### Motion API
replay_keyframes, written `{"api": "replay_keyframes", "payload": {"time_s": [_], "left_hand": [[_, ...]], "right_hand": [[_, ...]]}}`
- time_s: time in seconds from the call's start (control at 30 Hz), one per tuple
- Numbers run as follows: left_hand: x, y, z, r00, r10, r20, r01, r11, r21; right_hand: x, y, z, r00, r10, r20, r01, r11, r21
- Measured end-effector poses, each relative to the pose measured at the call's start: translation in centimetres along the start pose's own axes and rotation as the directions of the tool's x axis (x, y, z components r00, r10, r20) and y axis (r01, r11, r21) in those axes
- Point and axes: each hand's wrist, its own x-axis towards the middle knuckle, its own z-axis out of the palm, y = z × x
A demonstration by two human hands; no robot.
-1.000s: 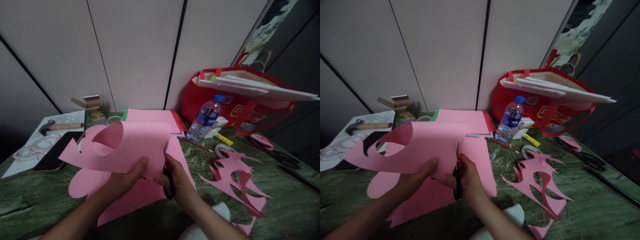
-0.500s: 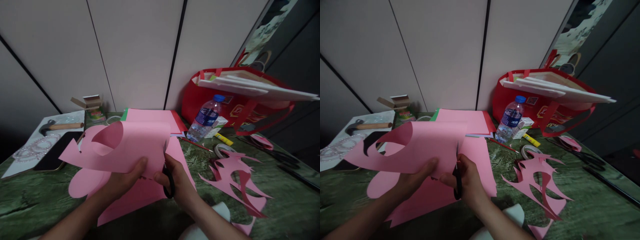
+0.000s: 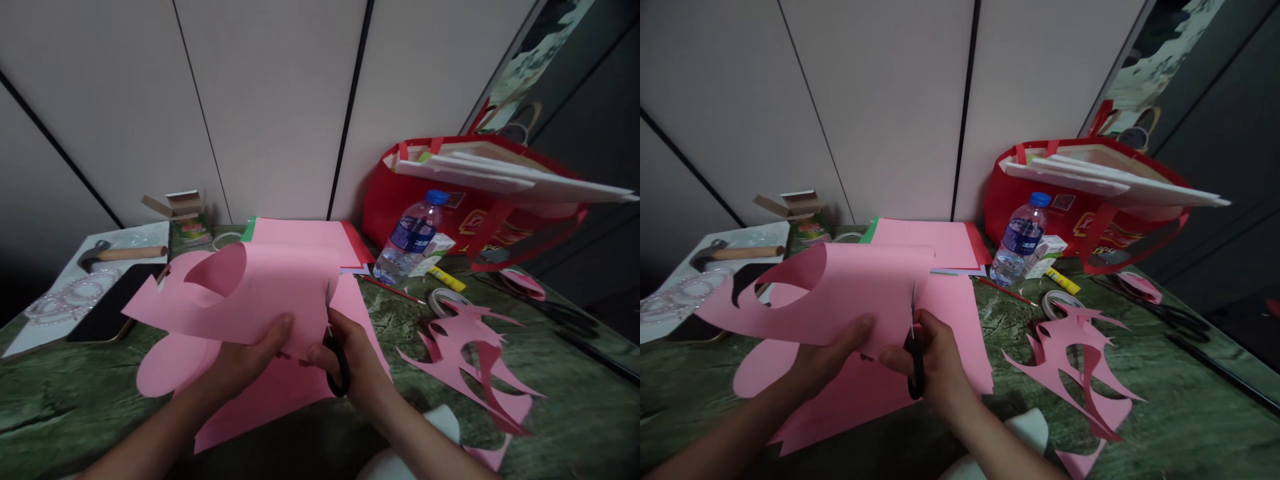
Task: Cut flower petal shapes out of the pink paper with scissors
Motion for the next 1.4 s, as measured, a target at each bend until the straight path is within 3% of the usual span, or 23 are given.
{"api": "replay_keyframes", "payload": {"time_s": [0.2, 0.4, 0.53, 0.87, 1.1, 1.4], "left_hand": [[0.8, -1.0, -0.5, 0.999, 0.025, 0.021, -0.025, 1.0, 0.01], [1.7, -2.3, -0.6, 0.991, 0.126, 0.039, -0.124, 0.992, -0.032], [1.5, -1.9, -0.3, 0.989, 0.128, 0.075, -0.128, 0.992, -0.001], [1.2, -2.4, -0.5, 0.996, 0.089, 0.022, -0.091, 0.989, 0.117], [0.7, -1.5, 0.0, 0.996, 0.088, -0.026, -0.086, 0.994, 0.069], [0.8, -1.5, -0.1, 0.996, 0.085, 0.023, -0.086, 0.994, 0.062]], "right_hand": [[0.0, 0.2, -0.1, 1.0, 0.02, -0.017, -0.021, 0.999, -0.036], [0.0, 0.8, -0.1, 0.999, -0.012, -0.049, 0.008, 0.997, -0.082], [0.1, 1.2, -0.1, 0.999, -0.019, -0.051, 0.016, 0.998, -0.06], [0.0, 0.0, 0.1, 1.0, -0.02, 0.009, 0.019, 0.998, 0.058], [0.1, 0.2, 0.1, 1.0, -0.028, 0.005, 0.027, 0.998, 0.063], [0.2, 0.0, 0.1, 0.999, -0.029, 0.022, 0.027, 0.995, 0.094]]}}
